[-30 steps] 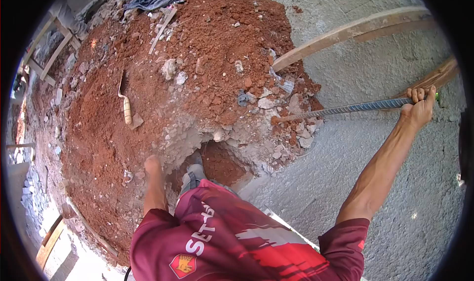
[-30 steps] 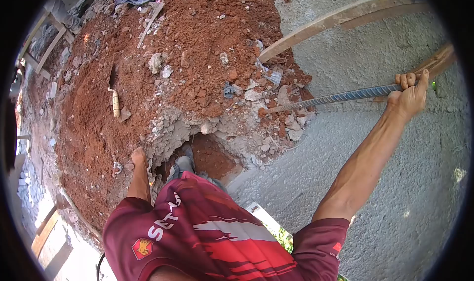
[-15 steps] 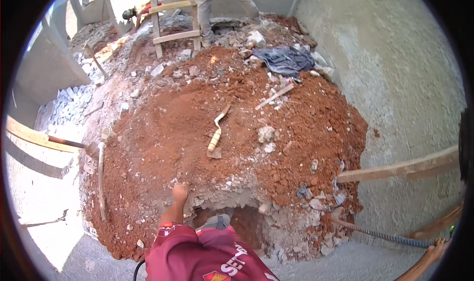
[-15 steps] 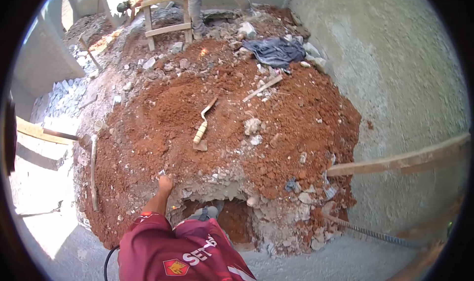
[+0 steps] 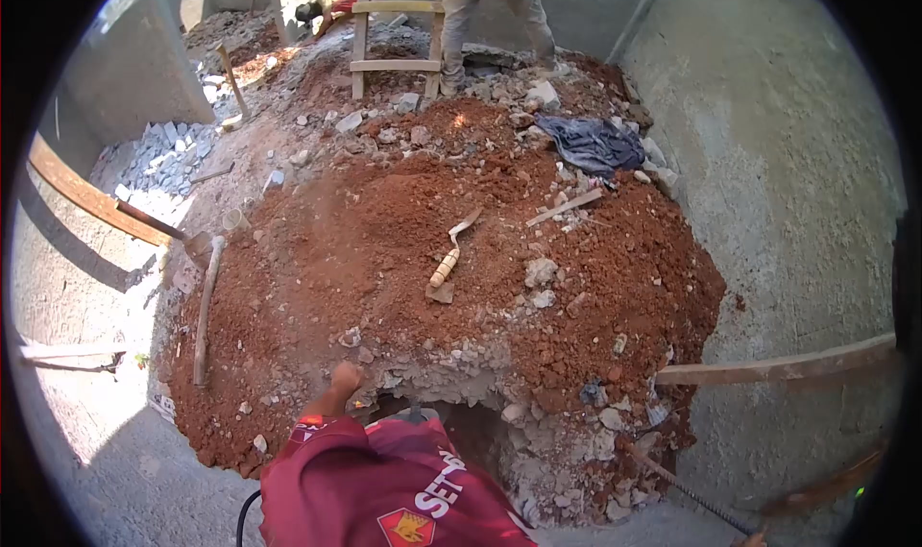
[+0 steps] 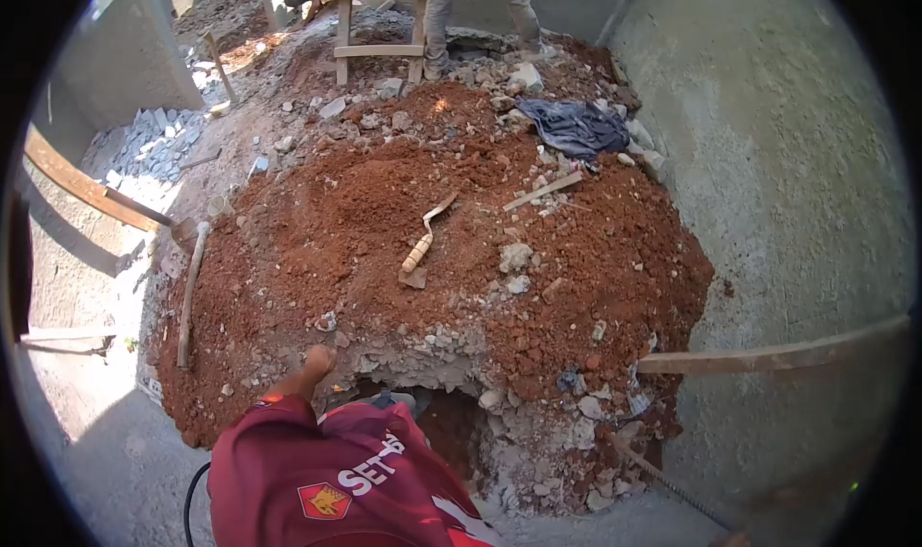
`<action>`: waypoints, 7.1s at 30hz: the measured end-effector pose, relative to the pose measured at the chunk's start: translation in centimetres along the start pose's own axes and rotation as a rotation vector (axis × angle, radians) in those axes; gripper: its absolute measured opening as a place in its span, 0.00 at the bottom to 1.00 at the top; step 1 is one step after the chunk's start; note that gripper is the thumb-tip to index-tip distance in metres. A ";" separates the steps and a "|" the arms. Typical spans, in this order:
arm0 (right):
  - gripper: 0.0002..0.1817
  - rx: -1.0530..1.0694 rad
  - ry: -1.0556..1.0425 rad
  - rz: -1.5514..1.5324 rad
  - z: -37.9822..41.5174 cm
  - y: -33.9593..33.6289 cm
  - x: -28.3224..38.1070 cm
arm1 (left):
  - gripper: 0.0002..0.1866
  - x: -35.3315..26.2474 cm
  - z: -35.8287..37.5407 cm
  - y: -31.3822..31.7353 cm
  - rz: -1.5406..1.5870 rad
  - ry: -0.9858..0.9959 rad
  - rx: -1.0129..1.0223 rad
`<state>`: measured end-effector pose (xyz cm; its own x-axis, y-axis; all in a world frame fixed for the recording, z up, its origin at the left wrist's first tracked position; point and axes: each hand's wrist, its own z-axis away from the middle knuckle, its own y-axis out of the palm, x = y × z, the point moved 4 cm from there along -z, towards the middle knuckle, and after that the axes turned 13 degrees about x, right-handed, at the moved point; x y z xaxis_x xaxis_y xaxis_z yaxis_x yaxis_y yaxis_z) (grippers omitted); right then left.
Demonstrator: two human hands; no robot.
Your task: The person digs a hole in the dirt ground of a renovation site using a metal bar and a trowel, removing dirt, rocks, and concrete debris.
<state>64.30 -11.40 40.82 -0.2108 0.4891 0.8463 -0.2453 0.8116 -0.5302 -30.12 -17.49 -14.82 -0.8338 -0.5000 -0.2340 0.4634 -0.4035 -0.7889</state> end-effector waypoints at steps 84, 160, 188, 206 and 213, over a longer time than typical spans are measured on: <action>0.42 0.543 1.034 -0.043 53.9 50.4 -89.7 | 0.42 -26.3 -15.0 55.1 -0.325 0.829 0.866; 0.42 0.418 0.924 0.518 59.6 51.7 -90.1 | 0.22 -21.8 -0.1 36.8 -0.024 0.279 1.020; 0.28 0.189 0.793 -0.107 59.4 57.0 -87.2 | 0.44 -25.5 -15.9 54.4 -0.481 0.961 0.582; 0.26 -0.131 1.019 -1.580 52.0 33.8 -57.7 | 0.16 -37.6 9.7 31.9 0.067 0.682 1.056; 0.37 -0.074 0.315 -1.424 25.1 20.1 -35.2 | 0.19 -65.4 19.1 15.3 0.816 1.360 1.026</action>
<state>43.08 -20.33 -0.86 0.3778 -0.6851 0.6229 -0.0144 0.6683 0.7437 37.22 -5.63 -0.78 0.2534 -0.1217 -0.9597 0.3618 -0.9081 0.2107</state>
